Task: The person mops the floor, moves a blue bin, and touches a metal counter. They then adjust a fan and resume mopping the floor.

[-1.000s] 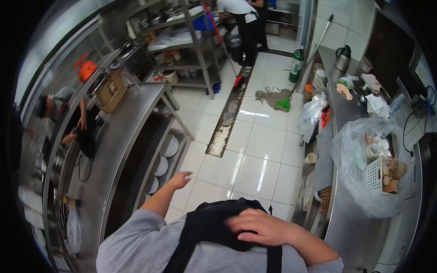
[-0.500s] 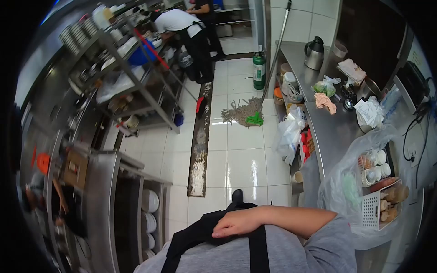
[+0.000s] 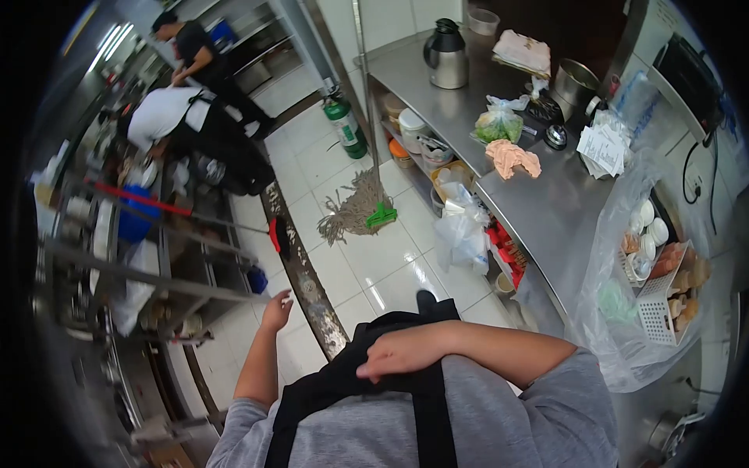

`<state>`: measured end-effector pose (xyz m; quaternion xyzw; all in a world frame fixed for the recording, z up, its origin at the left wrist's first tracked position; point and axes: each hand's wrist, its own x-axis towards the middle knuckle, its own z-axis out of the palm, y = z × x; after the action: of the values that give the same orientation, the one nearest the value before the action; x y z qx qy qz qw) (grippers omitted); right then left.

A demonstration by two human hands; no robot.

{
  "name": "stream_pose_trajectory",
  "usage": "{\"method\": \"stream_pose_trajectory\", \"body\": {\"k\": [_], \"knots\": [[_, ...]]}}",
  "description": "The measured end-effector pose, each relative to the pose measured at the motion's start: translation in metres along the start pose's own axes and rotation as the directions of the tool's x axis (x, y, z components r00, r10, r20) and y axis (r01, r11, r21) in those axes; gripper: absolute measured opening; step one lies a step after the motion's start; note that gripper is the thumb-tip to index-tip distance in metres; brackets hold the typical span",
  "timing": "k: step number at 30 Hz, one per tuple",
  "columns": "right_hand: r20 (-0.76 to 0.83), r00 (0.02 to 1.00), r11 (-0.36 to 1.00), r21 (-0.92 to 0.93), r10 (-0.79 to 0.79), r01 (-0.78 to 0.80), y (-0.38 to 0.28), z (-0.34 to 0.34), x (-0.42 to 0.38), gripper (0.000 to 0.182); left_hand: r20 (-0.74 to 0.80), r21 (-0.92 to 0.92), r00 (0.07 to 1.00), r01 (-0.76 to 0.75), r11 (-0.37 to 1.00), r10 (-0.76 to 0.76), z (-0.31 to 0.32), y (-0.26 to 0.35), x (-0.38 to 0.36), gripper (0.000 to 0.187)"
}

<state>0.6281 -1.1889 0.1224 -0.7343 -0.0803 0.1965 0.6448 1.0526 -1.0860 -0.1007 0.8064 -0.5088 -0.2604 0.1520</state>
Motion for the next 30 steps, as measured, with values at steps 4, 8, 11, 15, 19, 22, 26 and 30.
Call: {"method": "stream_pose_trajectory", "body": {"k": [4,8,11,15,19,22,26,30], "knots": [[-0.784,0.599,0.958,0.023,-0.16,0.286,0.05,-0.086,-0.053,0.031,0.051,-0.022,0.98,-0.189,0.982,0.19,-0.005,0.064,0.102,0.04],[-0.992,-0.126,0.589,0.113,0.018,-0.8,0.164,-0.186,-0.101,0.041,0.411,0.121,0.906,-0.162,0.979,0.099,0.007,0.066,0.138,0.044],[-0.989,-0.072,0.058,0.065,-0.126,-0.996,0.23,-0.226,-0.122,0.052,0.523,0.02,0.852,-0.047,0.999,0.03,-0.001,0.026,0.166,0.046],[-0.989,-0.102,-0.034,0.106,-0.111,-0.994,0.251,-0.254,-0.118,0.053,0.426,-0.045,0.897,-0.112,0.993,0.12,-0.034,0.007,0.25,0.046],[-0.981,-0.191,0.042,0.192,0.035,-0.981,0.251,-0.267,-0.114,0.041,0.447,-0.099,0.865,-0.207,0.973,0.229,-0.058,0.106,0.414,0.042],[-0.914,-0.285,0.165,0.34,0.288,-0.926,0.233,-0.276,-0.109,0.037,0.492,-0.262,0.794,-0.256,0.93,0.357,-0.045,0.209,0.534,0.043],[-0.793,-0.551,0.327,0.609,0.26,-0.723,0.225,-0.296,-0.06,0.039,0.305,-0.367,0.865,-0.279,0.888,0.398,0.019,0.277,0.704,0.075],[-0.745,-0.619,0.525,0.641,0.248,-0.56,0.215,-0.289,0.071,0.043,0.396,-0.499,0.872,-0.057,0.865,0.286,0.009,0.375,0.751,0.073]]}}
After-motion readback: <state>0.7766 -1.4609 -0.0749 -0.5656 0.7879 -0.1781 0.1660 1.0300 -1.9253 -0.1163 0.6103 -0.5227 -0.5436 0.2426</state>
